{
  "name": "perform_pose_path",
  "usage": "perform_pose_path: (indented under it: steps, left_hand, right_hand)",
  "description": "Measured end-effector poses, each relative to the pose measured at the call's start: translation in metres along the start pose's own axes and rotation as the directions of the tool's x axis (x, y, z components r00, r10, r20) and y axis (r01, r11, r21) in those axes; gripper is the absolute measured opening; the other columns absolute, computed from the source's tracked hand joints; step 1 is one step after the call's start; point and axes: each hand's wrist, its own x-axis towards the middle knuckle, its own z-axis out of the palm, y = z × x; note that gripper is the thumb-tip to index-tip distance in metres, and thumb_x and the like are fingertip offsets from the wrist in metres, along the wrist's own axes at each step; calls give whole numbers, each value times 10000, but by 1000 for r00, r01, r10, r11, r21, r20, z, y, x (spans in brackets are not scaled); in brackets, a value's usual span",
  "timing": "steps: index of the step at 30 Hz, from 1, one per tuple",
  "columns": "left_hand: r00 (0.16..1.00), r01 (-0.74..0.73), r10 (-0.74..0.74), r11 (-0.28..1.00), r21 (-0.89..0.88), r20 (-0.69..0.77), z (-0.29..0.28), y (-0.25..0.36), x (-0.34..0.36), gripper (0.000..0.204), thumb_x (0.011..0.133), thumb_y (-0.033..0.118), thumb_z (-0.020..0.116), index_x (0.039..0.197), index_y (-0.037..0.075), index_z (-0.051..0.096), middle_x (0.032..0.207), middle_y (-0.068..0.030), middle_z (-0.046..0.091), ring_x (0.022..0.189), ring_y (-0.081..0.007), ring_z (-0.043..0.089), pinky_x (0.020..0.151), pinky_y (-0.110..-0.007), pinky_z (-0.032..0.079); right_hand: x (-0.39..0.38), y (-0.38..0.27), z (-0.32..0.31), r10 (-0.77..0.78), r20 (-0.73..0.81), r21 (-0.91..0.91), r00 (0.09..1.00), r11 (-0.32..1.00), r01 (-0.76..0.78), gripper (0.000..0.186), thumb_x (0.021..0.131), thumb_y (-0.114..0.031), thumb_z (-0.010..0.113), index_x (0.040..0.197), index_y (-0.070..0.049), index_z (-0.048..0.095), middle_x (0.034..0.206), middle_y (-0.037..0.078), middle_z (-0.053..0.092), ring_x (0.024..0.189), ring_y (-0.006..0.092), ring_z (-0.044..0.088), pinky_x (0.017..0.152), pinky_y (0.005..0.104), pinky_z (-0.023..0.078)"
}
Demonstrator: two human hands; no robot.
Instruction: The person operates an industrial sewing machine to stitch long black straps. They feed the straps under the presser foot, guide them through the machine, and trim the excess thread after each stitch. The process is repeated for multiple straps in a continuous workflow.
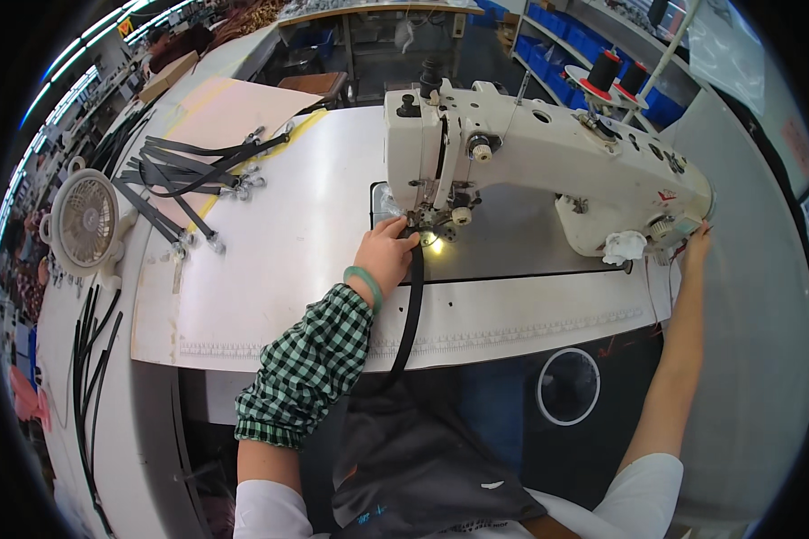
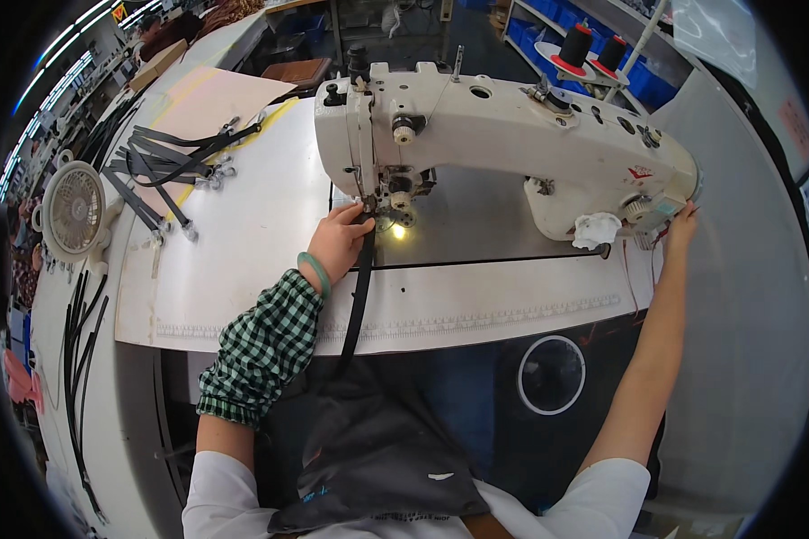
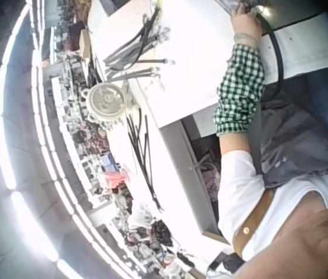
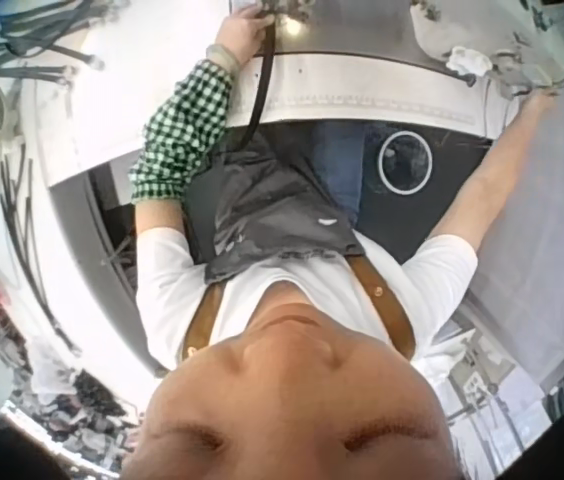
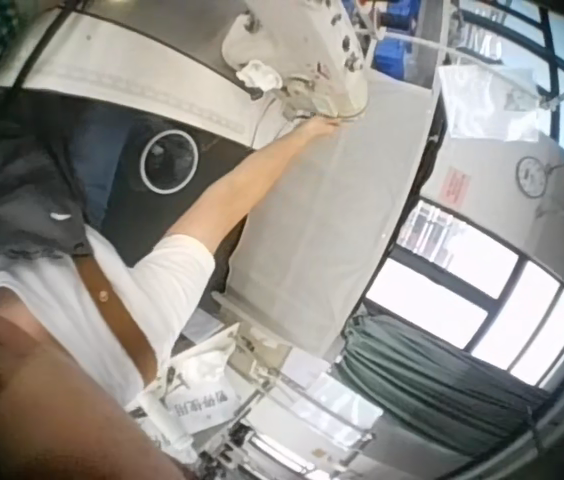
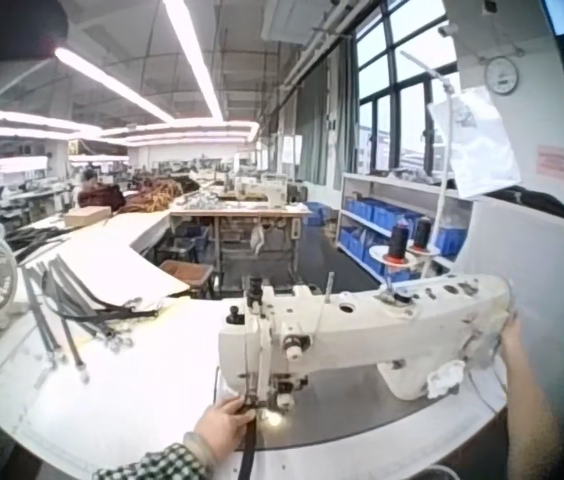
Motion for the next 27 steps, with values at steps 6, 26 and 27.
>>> perform_pose_path:
  steps: [6, 26, 27]
  left_hand:
    - [999, -38, 39, 996, -79, 12, -20, 10, -15, 277, 689, -13, 594, 947, 80, 635, 969, -108, 546, 918, -256, 509, 789, -333, 461]
    - [984, -170, 168, 985, -37, -49, -18, 10, -17, 299, 624, -2, 601, 917, 48, 634, 996, -96, 573, 929, -242, 518, 783, -307, 459]
    - [985, -168, 166, 985, -36, -44, -19, 9, -17, 303, 626, -13, 592, 922, 41, 629, 1005, -99, 572, 937, -246, 518, 790, -312, 457]
  right_hand:
    - [-96, -105, 16, -281, -212, -186, 936, 952, 244, 369, 894, -332, 397, 914, -7, 572, 784, 49, 577, 706, 146, 544, 629, 251, 410]
    - [-391, -224, 103, -839, 473, 837, -268, 333, 435, 184, 715, -213, 625, 835, -91, 560, 933, 10, 545, 756, 173, 499, 598, 288, 455]
    - [-391, -224, 103, -841, 471, 837, -267, 330, 437, 189, 715, -212, 626, 845, -90, 562, 948, 12, 547, 741, 178, 500, 589, 291, 453]
